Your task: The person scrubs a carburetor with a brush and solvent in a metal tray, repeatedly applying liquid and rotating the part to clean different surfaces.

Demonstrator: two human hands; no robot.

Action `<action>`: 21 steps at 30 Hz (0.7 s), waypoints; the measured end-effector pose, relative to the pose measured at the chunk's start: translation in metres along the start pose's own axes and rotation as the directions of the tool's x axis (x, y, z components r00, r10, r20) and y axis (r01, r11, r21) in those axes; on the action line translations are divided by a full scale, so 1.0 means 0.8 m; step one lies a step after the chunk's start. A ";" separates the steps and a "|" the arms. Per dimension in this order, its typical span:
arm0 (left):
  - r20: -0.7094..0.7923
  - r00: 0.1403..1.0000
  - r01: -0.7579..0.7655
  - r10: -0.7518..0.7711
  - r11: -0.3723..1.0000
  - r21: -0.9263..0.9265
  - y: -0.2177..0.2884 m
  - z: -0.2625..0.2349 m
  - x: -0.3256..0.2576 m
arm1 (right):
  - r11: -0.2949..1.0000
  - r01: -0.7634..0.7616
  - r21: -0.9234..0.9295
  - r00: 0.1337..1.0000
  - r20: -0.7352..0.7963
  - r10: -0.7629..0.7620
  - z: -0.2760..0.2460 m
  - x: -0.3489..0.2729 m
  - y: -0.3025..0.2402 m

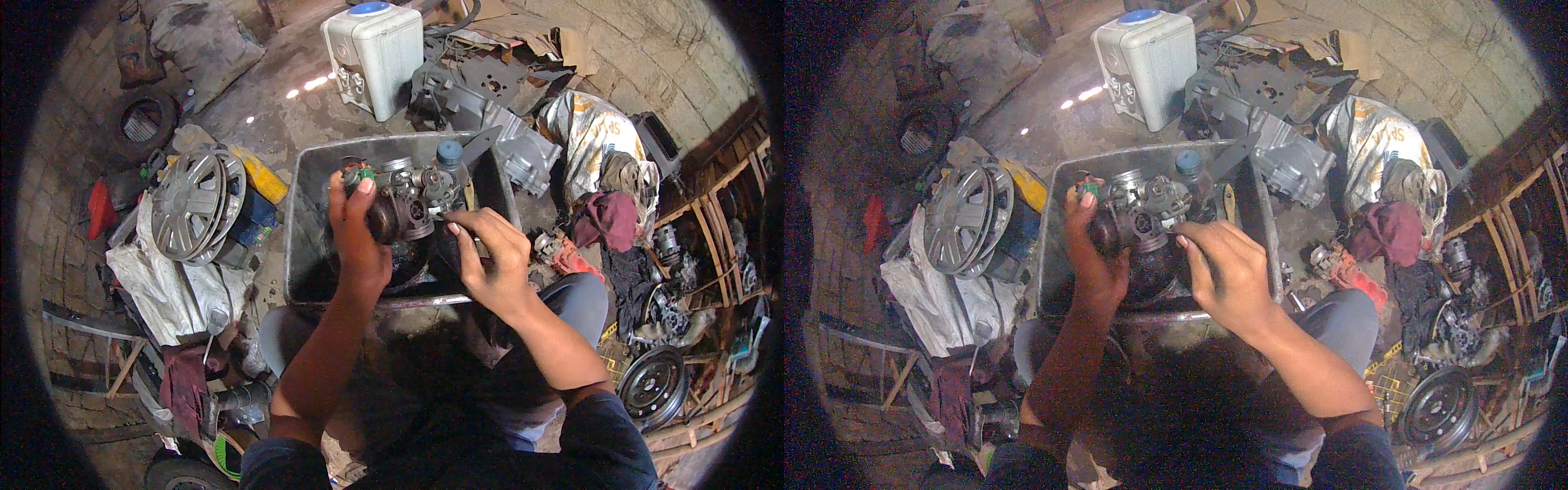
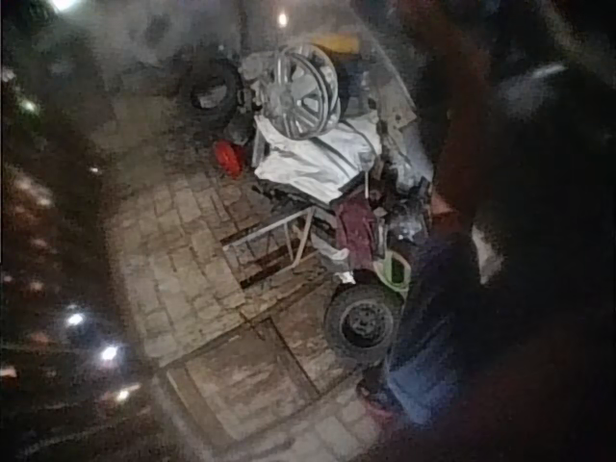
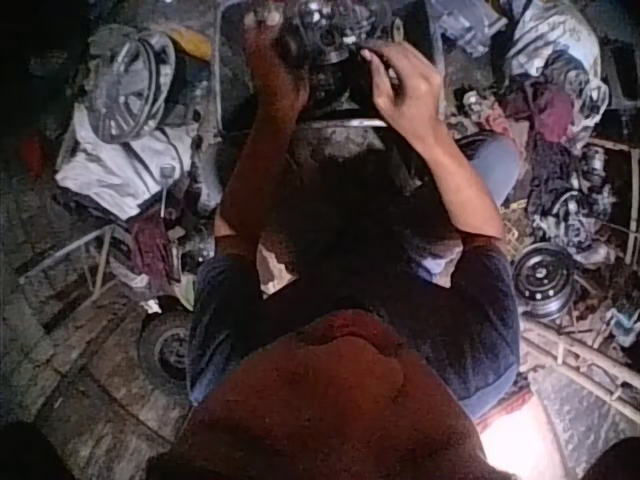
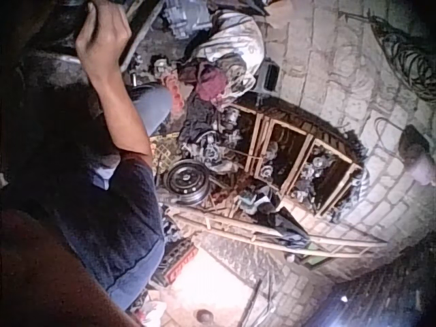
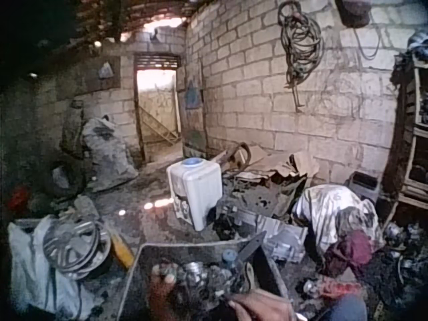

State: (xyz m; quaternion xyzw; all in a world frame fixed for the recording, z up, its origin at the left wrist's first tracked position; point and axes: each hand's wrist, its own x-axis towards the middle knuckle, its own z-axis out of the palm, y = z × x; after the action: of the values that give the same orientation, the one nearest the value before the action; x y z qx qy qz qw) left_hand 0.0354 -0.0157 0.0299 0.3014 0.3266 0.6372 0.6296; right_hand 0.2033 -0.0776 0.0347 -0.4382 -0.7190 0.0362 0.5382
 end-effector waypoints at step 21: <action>-0.200 0.974 0.146 -0.103 0.965 0.217 0.007 0.028 -0.011 | 0.891 -0.435 0.129 0.900 0.051 0.433 0.018 -0.006 0.000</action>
State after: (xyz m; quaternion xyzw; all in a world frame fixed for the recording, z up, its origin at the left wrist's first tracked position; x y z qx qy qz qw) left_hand 0.0496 -0.0235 0.0483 0.2898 0.4743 0.5796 0.5960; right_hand 0.1921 -0.0744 0.0253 -0.5492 -0.6043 0.2094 0.5379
